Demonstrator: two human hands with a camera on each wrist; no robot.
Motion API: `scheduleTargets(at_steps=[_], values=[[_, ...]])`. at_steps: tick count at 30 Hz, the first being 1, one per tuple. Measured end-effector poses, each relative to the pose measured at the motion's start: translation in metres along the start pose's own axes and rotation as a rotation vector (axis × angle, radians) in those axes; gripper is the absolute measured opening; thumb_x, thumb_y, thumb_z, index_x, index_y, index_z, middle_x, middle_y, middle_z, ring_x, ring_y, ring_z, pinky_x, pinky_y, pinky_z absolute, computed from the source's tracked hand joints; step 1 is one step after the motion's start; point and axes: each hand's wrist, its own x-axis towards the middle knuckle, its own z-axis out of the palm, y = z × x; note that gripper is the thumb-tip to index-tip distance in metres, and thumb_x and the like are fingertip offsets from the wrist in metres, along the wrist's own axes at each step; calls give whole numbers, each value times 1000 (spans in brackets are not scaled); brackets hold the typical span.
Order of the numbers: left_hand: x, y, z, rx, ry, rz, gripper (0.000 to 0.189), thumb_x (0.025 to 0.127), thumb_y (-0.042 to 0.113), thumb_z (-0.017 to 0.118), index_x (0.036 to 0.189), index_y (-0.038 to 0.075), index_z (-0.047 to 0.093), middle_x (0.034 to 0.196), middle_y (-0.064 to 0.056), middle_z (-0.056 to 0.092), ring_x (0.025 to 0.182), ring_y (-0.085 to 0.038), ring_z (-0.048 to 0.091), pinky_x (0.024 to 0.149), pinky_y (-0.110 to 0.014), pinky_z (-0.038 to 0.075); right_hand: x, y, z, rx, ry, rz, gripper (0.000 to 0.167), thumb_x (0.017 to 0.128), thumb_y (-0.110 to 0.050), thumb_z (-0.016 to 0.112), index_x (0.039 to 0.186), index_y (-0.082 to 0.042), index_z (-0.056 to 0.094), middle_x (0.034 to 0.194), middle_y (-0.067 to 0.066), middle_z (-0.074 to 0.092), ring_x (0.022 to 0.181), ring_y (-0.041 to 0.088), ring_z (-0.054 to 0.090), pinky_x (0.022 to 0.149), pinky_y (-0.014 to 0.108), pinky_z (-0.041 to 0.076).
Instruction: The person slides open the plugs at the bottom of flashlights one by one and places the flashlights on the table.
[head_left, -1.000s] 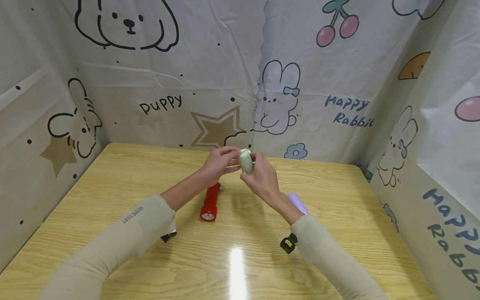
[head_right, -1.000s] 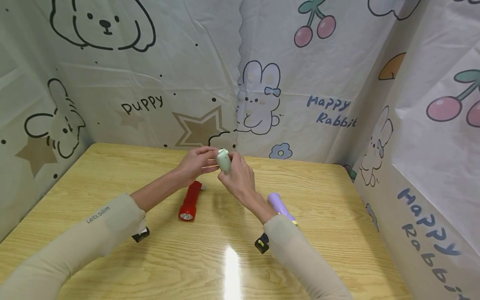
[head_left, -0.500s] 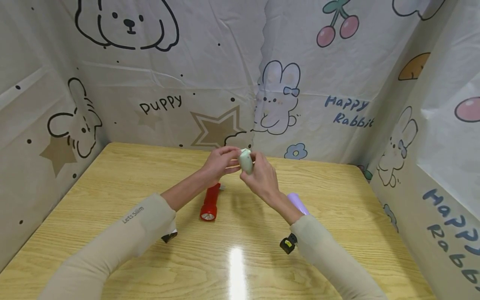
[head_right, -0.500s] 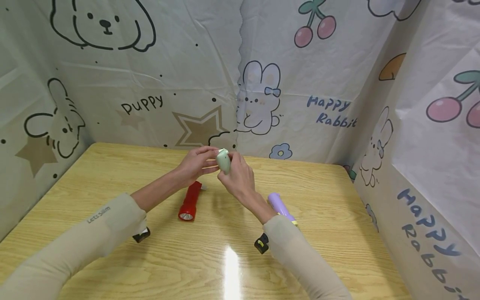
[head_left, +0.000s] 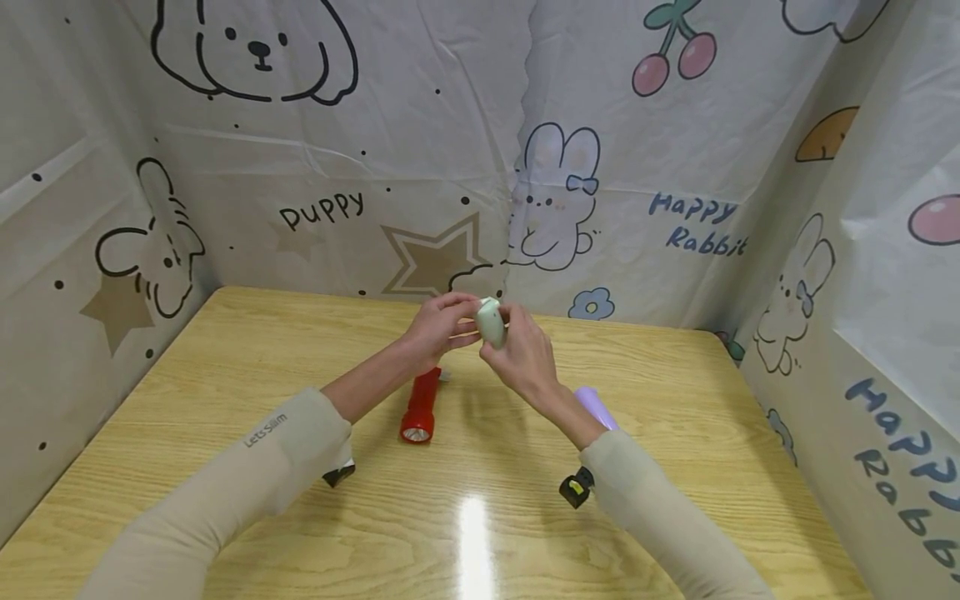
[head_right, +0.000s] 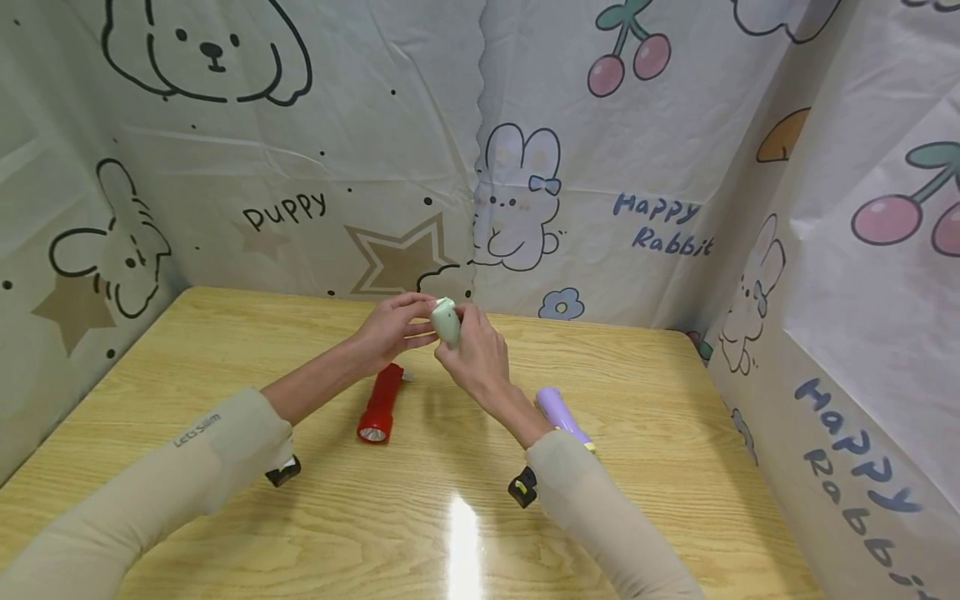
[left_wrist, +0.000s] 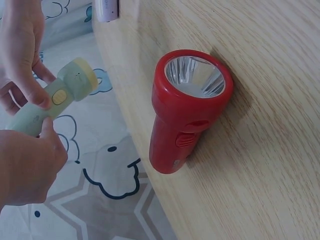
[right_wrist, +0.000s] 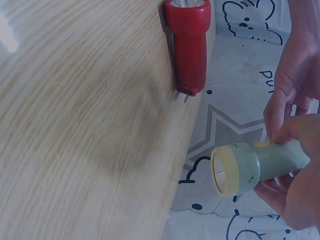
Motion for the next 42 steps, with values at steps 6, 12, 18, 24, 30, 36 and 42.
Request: scheduleTargets(at_steps=[6, 12, 18, 24, 30, 36, 42], values=[[0, 1, 0, -19, 0, -21, 30, 105, 17, 53, 129, 0, 54, 133, -18, 53, 120, -36, 58, 97, -40, 52, 0, 0, 0, -1, 4, -11, 47, 78, -9, 76, 120, 1, 56, 106, 14, 64, 88, 26, 63, 69, 40, 53], [0, 2, 0, -26, 8, -31, 26, 105, 16, 54, 126, 1, 54, 133, -18, 53, 119, -37, 58, 97, -40, 52, 0, 0, 0, 0, 16, -27, 46, 78, -8, 76, 119, 1, 57, 106, 14, 65, 87, 26, 63, 68, 41, 54], [1, 0, 0, -28, 15, -33, 23, 105, 16, 55, 123, 2, 54, 132, -17, 53, 119, -36, 59, 97, -40, 52, 0, 0, 0, 1, 4, -25, 46, 78, -8, 77, 118, 1, 58, 107, 15, 65, 86, 27, 63, 68, 41, 54], [2, 0, -1, -31, 21, -39, 21, 104, 16, 55, 121, 3, 55, 132, -17, 54, 118, -36, 59, 97, -40, 52, 0, 1, 0, -6, -1, -30, 46, 78, -8, 76, 119, 1, 58, 107, 15, 65, 85, 27, 63, 68, 41, 54], [2, 0, -1, -21, 23, -42, 21, 104, 16, 54, 121, 3, 55, 131, -17, 54, 118, -36, 60, 96, -40, 53, -1, 1, 0, -5, -3, -41, 46, 78, -8, 76, 119, 1, 58, 106, 15, 66, 85, 26, 63, 67, 41, 54], [2, 0, -1, -6, 27, -42, 22, 104, 18, 54, 121, 3, 55, 130, -17, 54, 116, -36, 60, 96, -39, 53, -1, 0, -1, -7, -4, -44, 46, 77, -8, 77, 118, 0, 58, 105, 14, 66, 85, 25, 63, 67, 40, 53], [2, 0, 0, 1, 34, -48, 23, 104, 19, 55, 121, 3, 55, 130, -16, 55, 115, -35, 61, 95, -39, 54, -1, 0, 0, -5, -7, -40, 45, 77, -7, 77, 117, -1, 58, 105, 13, 66, 85, 25, 63, 67, 40, 53]])
